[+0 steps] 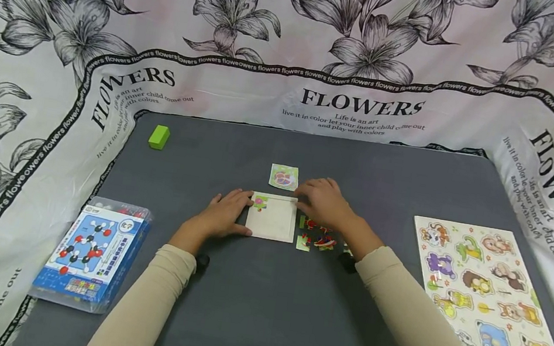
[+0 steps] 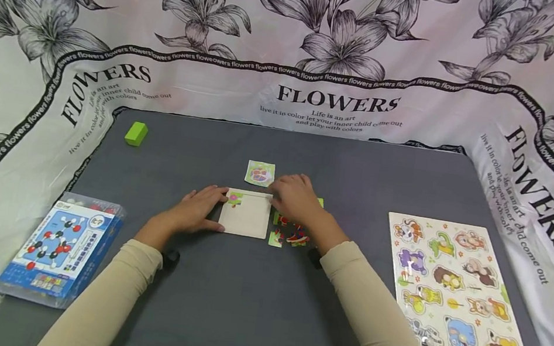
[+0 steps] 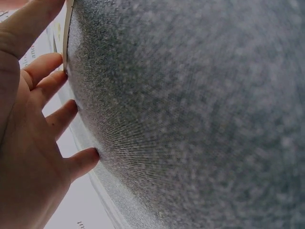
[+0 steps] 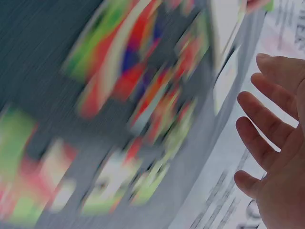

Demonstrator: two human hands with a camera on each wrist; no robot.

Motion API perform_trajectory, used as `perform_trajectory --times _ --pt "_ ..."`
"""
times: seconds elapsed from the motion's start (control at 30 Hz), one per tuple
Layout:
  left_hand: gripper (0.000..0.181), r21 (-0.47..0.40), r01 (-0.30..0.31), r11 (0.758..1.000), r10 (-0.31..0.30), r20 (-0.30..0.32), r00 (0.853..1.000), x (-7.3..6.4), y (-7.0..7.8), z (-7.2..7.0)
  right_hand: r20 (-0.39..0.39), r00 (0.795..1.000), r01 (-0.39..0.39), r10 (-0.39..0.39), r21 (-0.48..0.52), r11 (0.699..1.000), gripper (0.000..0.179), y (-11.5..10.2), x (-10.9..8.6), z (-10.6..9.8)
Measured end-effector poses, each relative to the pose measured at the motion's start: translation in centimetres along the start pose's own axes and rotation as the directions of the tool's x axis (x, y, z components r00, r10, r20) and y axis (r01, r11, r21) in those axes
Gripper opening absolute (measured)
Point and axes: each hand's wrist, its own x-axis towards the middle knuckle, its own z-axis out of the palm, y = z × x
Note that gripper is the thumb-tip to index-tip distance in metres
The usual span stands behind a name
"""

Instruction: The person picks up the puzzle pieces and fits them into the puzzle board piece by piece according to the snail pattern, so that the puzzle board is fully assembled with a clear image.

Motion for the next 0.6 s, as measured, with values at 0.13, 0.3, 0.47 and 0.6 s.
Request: perform_trajectory --times 0.13,0.3,0.47,0.6 --pt "0.073 0.021 0.016 1.000 -0.016 -0.001 1.000 -0.3 -0.6 -0.6 0.009 0.999 -0.041 0.041 0.001 0.999 0.030 1.9 -1.0 -0.5" --pt "0.072 0.019 0.009 1.000 -0.009 -0.008 1.000 -0.6 -0.6 -1.1 -0.009 0.999 -0.045 0.045 0.006 0.999 0.026 3.4 -2.3 -0.4" --pt "0.070 0.006 0.000 1.000 0.000 0.009 1.000 -0.5 -0.2 -0.6 -0.017 0.999 -0.041 0.040 -0.025 0.999 0.020 4.6 -3.5 0.4" --pt "0.070 -0.004 -0.011 1.000 0.011 -0.004 1.000 -0.2 0.2 -0.2 -0.025 0.999 -0.048 0.047 -0.032 0.998 0.020 5.2 -4.1 0.5"
